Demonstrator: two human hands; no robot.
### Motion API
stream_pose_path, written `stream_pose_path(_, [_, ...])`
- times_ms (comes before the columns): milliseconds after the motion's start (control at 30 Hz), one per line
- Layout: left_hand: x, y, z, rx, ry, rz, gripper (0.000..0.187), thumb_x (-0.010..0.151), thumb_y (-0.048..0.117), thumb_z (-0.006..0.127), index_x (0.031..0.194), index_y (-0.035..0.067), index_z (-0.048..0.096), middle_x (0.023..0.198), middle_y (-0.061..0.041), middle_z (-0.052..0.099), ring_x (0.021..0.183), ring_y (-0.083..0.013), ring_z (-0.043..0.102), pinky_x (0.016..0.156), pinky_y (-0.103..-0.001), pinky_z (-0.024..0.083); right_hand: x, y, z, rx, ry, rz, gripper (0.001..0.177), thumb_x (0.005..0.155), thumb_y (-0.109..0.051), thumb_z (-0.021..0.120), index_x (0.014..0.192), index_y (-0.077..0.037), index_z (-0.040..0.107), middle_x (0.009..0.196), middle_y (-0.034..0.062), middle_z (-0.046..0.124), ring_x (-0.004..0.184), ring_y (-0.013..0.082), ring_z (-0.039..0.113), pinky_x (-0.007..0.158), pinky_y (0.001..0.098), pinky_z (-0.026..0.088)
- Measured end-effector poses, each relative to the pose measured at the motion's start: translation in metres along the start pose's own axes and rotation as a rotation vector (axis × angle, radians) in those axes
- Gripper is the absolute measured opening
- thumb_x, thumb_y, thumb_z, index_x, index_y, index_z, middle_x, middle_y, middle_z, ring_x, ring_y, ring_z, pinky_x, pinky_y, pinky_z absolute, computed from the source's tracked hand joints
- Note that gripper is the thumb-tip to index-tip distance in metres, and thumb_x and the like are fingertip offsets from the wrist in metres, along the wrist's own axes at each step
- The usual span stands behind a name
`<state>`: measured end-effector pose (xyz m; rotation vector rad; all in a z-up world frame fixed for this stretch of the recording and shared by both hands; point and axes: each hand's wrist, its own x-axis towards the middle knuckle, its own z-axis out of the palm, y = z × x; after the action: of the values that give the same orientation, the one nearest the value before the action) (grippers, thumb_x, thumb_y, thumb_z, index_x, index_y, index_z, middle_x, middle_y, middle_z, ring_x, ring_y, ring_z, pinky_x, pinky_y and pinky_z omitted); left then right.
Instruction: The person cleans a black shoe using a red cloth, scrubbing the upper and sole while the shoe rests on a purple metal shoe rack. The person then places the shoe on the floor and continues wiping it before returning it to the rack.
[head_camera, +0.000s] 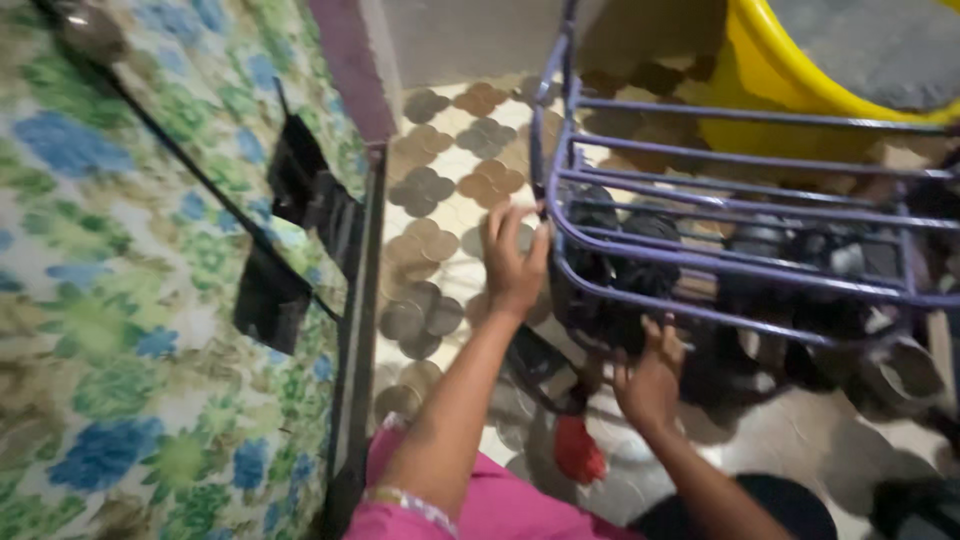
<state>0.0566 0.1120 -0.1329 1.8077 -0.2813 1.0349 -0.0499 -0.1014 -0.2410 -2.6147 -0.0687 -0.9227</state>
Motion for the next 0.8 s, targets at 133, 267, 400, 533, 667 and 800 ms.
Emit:
stream_pose_path(133, [-0.093,-0.068,-0.012,0.239,-0.345,-0.43,0.025,0.1,0.025,0.061,0.119,0.01,0.068,0.12,-0.016,0.066,0.117,-0.0361,0.063,0.103,-0.045,0.049,-0.059,-0.011,0.011,0.488,-0.481,0.493,0.032,0.108,-0.029,0.045,0.125,-0.012,0.066,0.131,0.0195,0.059,0.119,0.0365,0.056,0.105,0.0448,0.047])
stream_pose_path(267, [-0.201,-0.114,0.003,0.507,-0.861,-0.327,0.065,0.081,0.036,0.075,0.137,0.008,0.055,0.147,-0.014,0.047,0.136,-0.0372,0.041,0.11,-0.051,0.034,-0.11,-0.008,0.026,0.16,-0.891,-0.533,0.05,0.076,-0.025,0.069,0.124,-0.013,0.067,0.149,0.0201,0.041,0.139,0.0469,0.043,0.107,0.0547,0.038])
stream_pose_path(400, [-0.259,-0.13,0.013,0.723,-0.993,-0.24,0.077,0.09,0.038,0.068,0.151,0.001,0.04,0.145,-0.016,0.049,0.134,-0.0382,0.039,0.111,-0.055,0.029,-0.121,0.001,0.029,-0.082,-1.061,-0.782,0.053,0.075,-0.02,0.068,0.127,-0.01,0.065,0.15,0.026,0.035,0.134,0.0527,0.039,0.101,0.0593,0.035])
stream_pose_path(533, [-0.283,-0.121,0.011,0.832,-1.129,-0.192,0.087,0.073,0.036,0.074,0.145,-0.005,0.048,0.148,-0.017,0.053,0.127,-0.0324,0.05,0.111,-0.044,0.035,-0.109,0.044,0.023,-0.068,-1.033,-0.658,0.046,0.077,-0.013,0.068,0.122,-0.009,0.066,0.136,0.0227,0.045,0.121,0.0447,0.048,0.092,0.0536,0.041])
stream_pose_path(667, [-0.279,-0.102,0.019,0.714,-1.203,-0.807,0.053,0.081,0.038,0.07,0.126,0.013,0.063,0.135,-0.008,0.062,0.127,-0.0283,0.055,0.112,-0.054,0.032,-0.092,0.078,0.016,0.07,-0.897,-0.294,0.038,0.08,-0.007,0.067,0.118,-0.007,0.066,0.122,0.0194,0.054,0.108,0.0367,0.057,0.083,0.0479,0.048])
stream_pose_path(800, [-0.263,-0.101,0.024,0.605,-1.111,-0.86,0.027,0.086,0.037,0.066,0.108,0.026,0.077,0.127,0.0,0.068,0.128,-0.027,0.057,0.112,-0.06,0.031,-0.072,0.076,0.02,0.318,-0.677,0.182,0.031,0.082,0.0,0.067,0.113,-0.005,0.066,0.108,0.0161,0.063,0.095,0.0287,0.066,0.074,0.0422,0.054])
